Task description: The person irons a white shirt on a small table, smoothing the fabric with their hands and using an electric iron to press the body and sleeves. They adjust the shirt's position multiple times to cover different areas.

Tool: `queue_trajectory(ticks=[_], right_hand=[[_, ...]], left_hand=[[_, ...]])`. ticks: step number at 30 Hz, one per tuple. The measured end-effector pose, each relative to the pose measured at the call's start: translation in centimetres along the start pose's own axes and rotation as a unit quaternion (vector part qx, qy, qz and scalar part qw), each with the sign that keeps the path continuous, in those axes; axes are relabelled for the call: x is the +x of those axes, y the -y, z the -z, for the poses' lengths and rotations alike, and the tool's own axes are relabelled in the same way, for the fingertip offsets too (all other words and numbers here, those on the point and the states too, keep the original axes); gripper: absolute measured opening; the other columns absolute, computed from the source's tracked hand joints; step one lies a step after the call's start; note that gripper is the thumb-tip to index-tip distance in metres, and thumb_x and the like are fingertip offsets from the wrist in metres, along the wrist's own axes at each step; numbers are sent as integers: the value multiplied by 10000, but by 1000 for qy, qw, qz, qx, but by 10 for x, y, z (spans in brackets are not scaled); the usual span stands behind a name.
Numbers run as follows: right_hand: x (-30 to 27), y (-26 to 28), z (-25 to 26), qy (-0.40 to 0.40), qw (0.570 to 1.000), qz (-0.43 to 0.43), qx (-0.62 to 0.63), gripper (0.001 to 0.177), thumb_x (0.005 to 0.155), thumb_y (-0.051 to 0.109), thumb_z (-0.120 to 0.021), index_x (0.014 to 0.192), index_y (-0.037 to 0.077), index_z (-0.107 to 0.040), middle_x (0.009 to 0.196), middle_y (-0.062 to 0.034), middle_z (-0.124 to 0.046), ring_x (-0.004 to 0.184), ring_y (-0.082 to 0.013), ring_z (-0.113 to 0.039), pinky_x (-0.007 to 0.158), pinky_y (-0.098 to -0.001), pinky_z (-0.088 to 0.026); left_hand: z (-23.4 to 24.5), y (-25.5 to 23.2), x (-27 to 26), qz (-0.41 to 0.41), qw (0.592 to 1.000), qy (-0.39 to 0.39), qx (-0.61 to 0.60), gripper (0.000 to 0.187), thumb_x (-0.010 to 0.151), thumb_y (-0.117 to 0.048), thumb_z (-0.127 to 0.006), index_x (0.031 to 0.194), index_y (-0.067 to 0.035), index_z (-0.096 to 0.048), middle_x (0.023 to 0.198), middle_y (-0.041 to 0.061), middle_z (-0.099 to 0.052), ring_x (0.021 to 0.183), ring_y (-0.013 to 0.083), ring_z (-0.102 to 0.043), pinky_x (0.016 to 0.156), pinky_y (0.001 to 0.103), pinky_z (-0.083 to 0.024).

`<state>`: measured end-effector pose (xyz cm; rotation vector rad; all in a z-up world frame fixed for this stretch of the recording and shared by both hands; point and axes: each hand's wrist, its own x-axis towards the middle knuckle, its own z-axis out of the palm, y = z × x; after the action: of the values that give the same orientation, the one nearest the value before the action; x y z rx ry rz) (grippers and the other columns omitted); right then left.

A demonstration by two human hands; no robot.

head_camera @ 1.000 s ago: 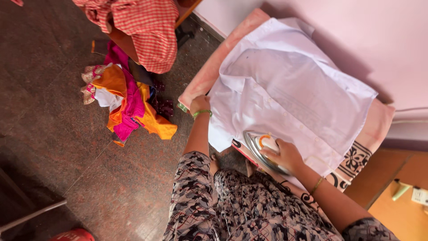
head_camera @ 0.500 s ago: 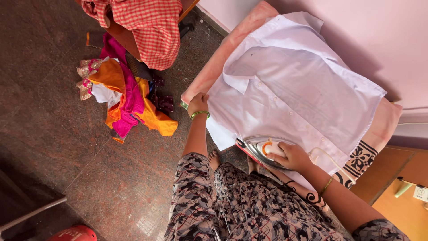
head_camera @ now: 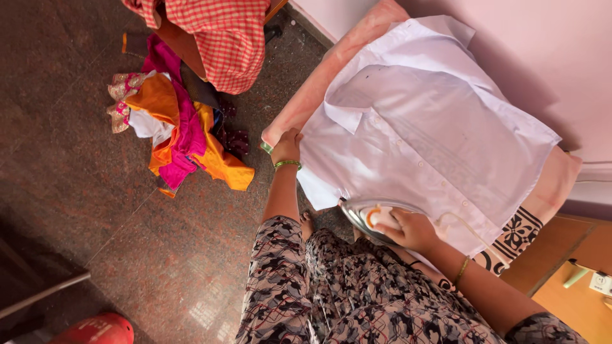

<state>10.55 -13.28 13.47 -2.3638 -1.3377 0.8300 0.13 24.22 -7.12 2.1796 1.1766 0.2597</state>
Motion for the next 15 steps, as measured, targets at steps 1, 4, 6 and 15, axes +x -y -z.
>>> queue_trajectory(ticks=[1,4,6,15], right_hand=[[0,6,-1,-22,1000,-7,11,523,852,556,-695,900,36,-712,641,-139,-672,523,-284,-662,510,-401,-517],[3,15,-3,-45,994,-95,-22,563,867,573,-712,895,12,-678,650,-183,-654,589,-318,-665,559,-422,-512],[1,15,0,-29,997,-77,7,553,836,566,-710,922,21,-688,659,-175,-673,566,-313,-680,542,-420,-526],[8,17,6,-50,993,-106,31,579,872,566,-700,941,-8,-686,689,-189,-691,596,-306,-700,556,-401,-532]], left_hand=[[2,0,-1,7,1000,0,0,212,1011,-380,-553,1092,-197,-622,1090,79,-707,933,356,-686,723,505,-544],[7,0,-4,-22,999,-22,-27,197,1018,-369,-560,1074,-189,-620,1082,78,-708,949,351,-685,729,493,-548],[11,-2,-8,-16,999,-19,-32,193,1021,-360,-564,1070,-184,-624,1076,73,-708,934,353,-678,720,494,-542],[24,-10,-9,-21,998,-18,-58,173,1008,-336,-583,1057,-186,-654,1061,56,-709,918,343,-676,720,486,-536]])
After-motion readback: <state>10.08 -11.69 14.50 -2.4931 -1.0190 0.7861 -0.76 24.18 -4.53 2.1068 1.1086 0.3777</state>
